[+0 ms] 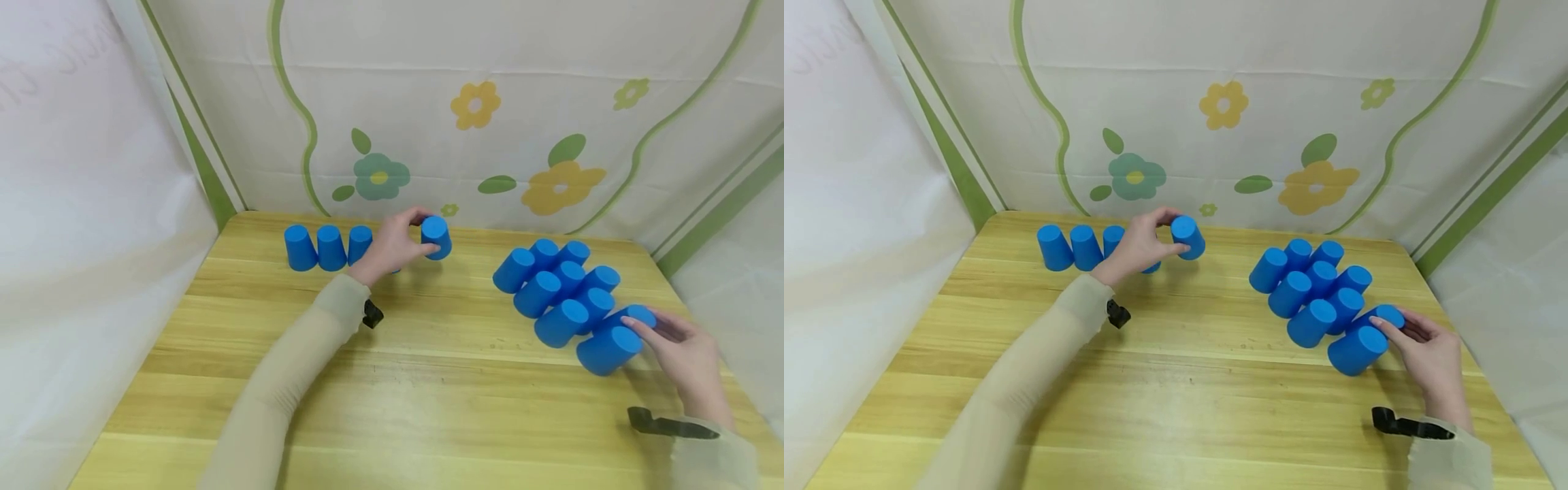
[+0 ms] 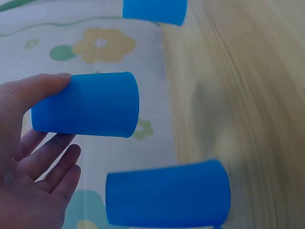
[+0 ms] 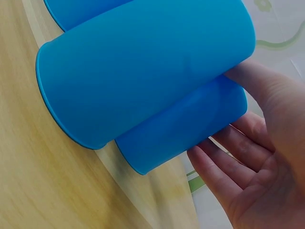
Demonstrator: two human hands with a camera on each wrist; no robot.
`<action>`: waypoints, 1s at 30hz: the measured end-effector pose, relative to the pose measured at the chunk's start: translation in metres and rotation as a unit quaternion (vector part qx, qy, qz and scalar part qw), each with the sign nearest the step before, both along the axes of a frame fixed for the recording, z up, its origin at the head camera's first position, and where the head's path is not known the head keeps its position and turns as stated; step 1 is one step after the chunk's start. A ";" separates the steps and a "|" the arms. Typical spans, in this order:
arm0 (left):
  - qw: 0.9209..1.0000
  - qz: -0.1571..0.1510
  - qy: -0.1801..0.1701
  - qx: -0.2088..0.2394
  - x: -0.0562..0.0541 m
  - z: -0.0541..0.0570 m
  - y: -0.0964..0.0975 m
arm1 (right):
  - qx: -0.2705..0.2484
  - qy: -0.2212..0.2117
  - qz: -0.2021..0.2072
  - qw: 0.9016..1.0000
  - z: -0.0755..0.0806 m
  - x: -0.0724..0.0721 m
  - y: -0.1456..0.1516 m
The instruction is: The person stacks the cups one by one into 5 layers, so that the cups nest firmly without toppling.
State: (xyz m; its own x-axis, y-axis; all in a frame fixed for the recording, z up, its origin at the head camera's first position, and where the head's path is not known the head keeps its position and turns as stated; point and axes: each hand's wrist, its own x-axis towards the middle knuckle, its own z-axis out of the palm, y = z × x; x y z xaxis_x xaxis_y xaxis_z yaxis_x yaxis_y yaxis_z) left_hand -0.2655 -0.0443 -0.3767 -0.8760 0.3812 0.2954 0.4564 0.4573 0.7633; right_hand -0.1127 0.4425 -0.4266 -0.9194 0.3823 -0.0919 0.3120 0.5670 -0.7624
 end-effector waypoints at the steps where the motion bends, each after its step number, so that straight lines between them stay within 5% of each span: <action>1: 1.000 0.006 -0.007 -0.008 -0.003 0.000 -0.003 | 0.001 -0.002 0.000 1.000 0.000 0.000 0.000; 7: 0.998 0.031 -0.030 -0.053 -0.017 -0.006 -0.013 | 0.006 -0.001 0.005 1.000 -0.001 -0.002 0.000; 14: 0.992 0.055 -0.013 -0.116 -0.026 -0.017 -0.013 | -0.004 0.013 0.007 1.000 -0.004 -0.001 0.001; 30: 0.958 0.079 0.047 -0.273 -0.027 -0.022 -0.007 | 0.008 0.002 -0.001 1.000 0.000 0.001 -0.001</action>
